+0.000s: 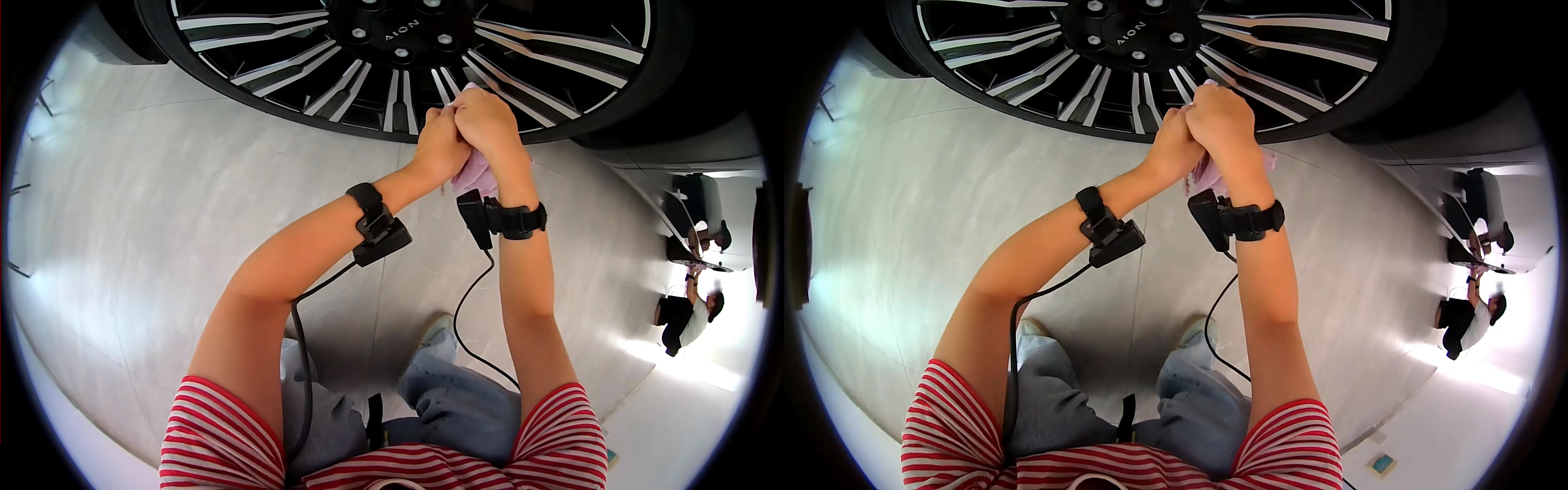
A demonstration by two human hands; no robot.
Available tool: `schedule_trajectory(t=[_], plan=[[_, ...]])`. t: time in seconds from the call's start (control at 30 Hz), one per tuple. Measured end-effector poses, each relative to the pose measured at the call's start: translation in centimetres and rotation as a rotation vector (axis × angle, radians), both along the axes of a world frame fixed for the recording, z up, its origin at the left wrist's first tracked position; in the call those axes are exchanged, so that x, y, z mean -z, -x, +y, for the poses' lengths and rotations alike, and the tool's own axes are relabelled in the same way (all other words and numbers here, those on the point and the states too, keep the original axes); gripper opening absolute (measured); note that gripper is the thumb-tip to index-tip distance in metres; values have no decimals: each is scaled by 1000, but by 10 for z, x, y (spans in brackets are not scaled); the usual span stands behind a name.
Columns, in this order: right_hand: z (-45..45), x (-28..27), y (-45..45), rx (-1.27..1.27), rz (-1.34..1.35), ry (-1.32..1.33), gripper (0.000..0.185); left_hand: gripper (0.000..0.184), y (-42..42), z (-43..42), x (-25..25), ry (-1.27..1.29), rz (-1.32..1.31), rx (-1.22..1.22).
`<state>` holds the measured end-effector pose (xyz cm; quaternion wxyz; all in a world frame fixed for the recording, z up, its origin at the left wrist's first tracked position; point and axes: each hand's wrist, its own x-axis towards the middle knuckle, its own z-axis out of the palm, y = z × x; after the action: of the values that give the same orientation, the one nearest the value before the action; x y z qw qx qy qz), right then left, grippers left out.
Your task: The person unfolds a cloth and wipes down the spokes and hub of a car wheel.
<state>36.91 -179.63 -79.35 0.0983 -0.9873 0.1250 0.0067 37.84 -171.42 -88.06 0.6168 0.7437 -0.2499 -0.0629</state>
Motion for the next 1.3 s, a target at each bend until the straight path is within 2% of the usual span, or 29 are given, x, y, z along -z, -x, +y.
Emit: schedule_trajectory(t=[0.13,0.2,0.27,0.4,0.5,0.53,0.57,0.63,0.67,0.77,0.8,0.9,0.93,1.03,1.13,1.23,1.3], plan=[[-3,5,1,-12,-155,-119,28,29,2,8,-18,38,-7,-155],[-3,4,-2,-69,-237,-284,27,30,-3,15,-27,78,-62,-204],[-8,10,-7,-90,-300,-434,29,28,-24,26,-32,6,-146,-201],[9,14,4,-133,-496,-325,32,36,-36,51,-44,31,-231,-174],[9,5,17,-83,-618,-227,41,52,-33,62,-52,156,-448,-112],[0,8,18,-145,-724,49,46,59,-35,61,-53,113,-507,-110],[-6,10,20,-141,-723,155,52,58,-32,59,-54,72,-542,-99],[-19,16,28,-192,-792,320,60,56,-33,55,-54,-27,-629,-96],[-31,30,28,-191,-810,373,67,59,-35,53,-50,-160,-752,-101],[-54,42,40,-150,-823,556,69,65,-39,40,-37,-380,-1109,-24],[-61,44,45,-119,-807,584,70,67,-35,34,-37,-438,-1149,19],[-92,58,63,-33,-867,539,68,63,-21,10,-49,-473,-1214,122],[-103,66,69,22,-863,459,67,59,-14,-6,-53,-572,-1247,128],[-121,78,92,256,-860,206,66,55,5,-66,-58,-458,-1331,68],[-124,71,93,231,-958,202,63,53,21,-88,-52,-625,-1430,2],[-125,75,92,171,-1003,192,62,51,10,-69,-56,-677,-1448,21],[-119,72,76,109,-1016,151,62,53,3,-48,-57,-802,-1500,16]])
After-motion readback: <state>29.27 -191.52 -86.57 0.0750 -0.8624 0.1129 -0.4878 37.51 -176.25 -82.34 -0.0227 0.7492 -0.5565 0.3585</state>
